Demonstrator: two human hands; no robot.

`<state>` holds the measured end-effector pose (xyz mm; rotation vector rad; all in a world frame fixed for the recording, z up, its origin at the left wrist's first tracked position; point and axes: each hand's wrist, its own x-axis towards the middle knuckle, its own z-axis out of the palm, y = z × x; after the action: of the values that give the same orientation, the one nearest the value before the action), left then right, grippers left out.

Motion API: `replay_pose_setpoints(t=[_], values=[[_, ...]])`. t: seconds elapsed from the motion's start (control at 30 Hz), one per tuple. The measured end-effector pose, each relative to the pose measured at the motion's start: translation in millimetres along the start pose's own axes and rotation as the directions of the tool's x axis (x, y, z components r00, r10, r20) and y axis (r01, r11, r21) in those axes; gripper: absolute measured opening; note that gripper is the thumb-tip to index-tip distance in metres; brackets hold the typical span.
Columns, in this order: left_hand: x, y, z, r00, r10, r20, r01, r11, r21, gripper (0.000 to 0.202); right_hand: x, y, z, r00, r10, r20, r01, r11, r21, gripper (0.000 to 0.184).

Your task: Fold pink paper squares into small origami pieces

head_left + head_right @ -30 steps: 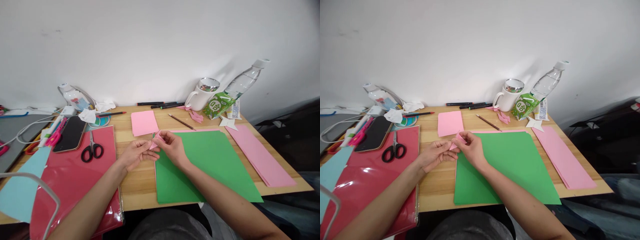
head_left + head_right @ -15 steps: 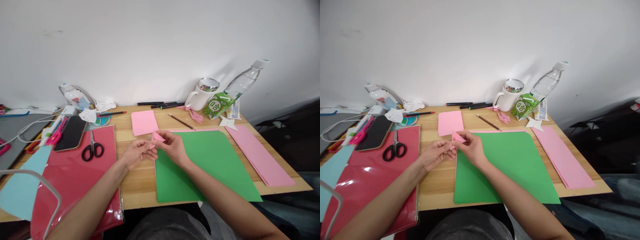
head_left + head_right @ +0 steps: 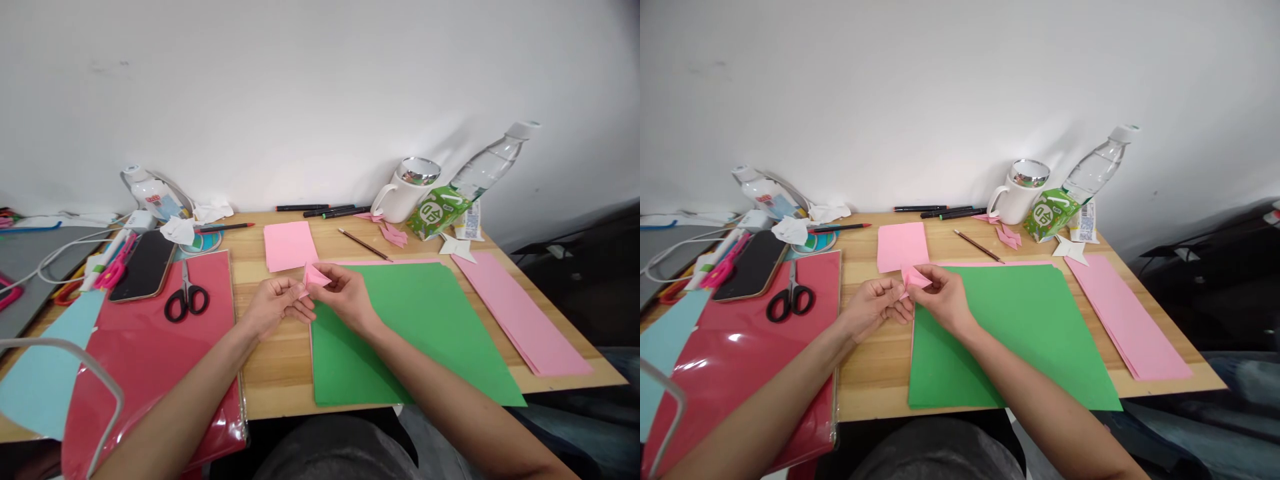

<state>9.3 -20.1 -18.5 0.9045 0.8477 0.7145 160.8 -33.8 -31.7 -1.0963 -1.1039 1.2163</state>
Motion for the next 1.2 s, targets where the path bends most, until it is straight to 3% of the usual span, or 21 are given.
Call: replay_pose_setpoints(t=[0.27, 0.5, 0.83, 1.07, 1.2], values=[[-3, 2, 4.2, 0.998, 0.053, -0.016, -0.053, 0.997, 0.05, 0.037, -1, -8, -2, 0.997, -0.05, 0.053, 0.051, 0.999, -0.016, 0.027], [-2, -1, 6.2, 0.997, 0.079, -0.017, -0.076, 0.99, 0.116, 0.037, -6, -4, 3, 0.996, -0.069, -0.047, 0.065, 0.994, -0.088, 0.029], [-4, -2, 9.3, 0.99, 0.141, -0.025, -0.132, 0.966, 0.224, 0.037, -7, -7, 2, 0.996, 0.024, -0.08, -0.025, 1.0, -0.017, 0.03], [-4, -2, 10.9, 0.994, 0.109, -0.03, -0.101, 0.973, 0.209, 0.043, -4, -7, 3, 0.996, 0.053, -0.069, -0.048, 0.995, 0.082, 0.033], [-6, -4, 11.8, 0.99, 0.125, -0.07, -0.105, 0.965, 0.241, 0.045, -4, -6, 3, 0.995, 0.1, -0.007, -0.099, 0.993, 0.069, 0.037]])
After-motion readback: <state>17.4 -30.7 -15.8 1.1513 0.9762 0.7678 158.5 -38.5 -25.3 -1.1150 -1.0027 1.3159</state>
